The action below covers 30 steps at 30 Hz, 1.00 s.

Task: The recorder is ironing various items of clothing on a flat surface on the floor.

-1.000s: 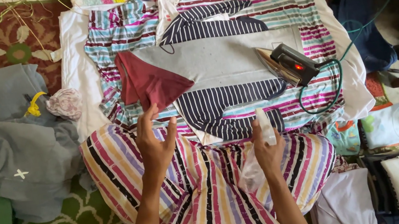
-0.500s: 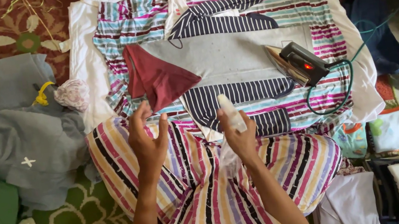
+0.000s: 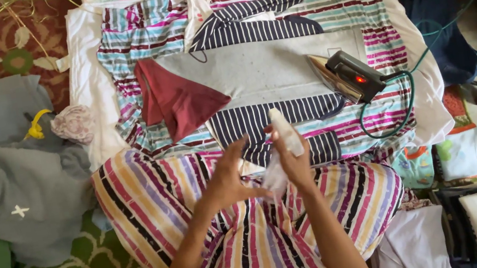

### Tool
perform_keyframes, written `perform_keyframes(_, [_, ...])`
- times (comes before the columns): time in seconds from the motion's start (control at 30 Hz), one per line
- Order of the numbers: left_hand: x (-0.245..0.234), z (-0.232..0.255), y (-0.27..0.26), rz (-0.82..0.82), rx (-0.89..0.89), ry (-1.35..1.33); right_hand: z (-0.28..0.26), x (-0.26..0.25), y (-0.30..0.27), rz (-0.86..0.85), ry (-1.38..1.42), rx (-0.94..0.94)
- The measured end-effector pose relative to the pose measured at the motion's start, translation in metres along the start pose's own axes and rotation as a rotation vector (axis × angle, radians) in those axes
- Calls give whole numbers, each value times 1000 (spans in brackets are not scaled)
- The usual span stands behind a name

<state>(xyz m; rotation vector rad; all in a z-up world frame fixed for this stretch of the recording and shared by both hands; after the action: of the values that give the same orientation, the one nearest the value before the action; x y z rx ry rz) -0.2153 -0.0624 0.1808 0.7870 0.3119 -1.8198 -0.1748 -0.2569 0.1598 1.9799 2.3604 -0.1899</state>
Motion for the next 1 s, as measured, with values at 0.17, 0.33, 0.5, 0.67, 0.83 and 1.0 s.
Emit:
perform_keyframes(0.17, [53,-30,23,-100,-27,-328,-19,6,28,-357,-124,-85])
perform_keyframes(0.33, [-12,-102,39,446,-13,-219,54,-144,139,-39,-976,-348])
perform_keyframes(0.5, [-111,-177,45,638,-363,-148,77,-258,212,36,-1450,144])
perform_keyframes(0.67, [-150,-265,37,838,-349,161,123,-299,249,-127,-1239,444])
perform_keyframes(0.83, [-163,-309,25,910,-304,271,79,-233,241,-25,-1234,190])
perform_keyframes(1.0, [-155,-317,12,933,-354,141,53,-108,266,-216,-1081,120])
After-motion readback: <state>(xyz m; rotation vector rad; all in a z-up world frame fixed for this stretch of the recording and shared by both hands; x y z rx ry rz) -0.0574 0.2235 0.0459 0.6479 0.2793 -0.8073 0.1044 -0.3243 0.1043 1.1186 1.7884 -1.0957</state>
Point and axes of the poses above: each hand's wrist, its own y-axis towards the middle knuckle, its own x-axis out of the palm, z = x × y, the point moved 1 cm from there along y, towards the middle knuckle, and after that the axes turned 14 degrees about -z, right-handed, at the moved point
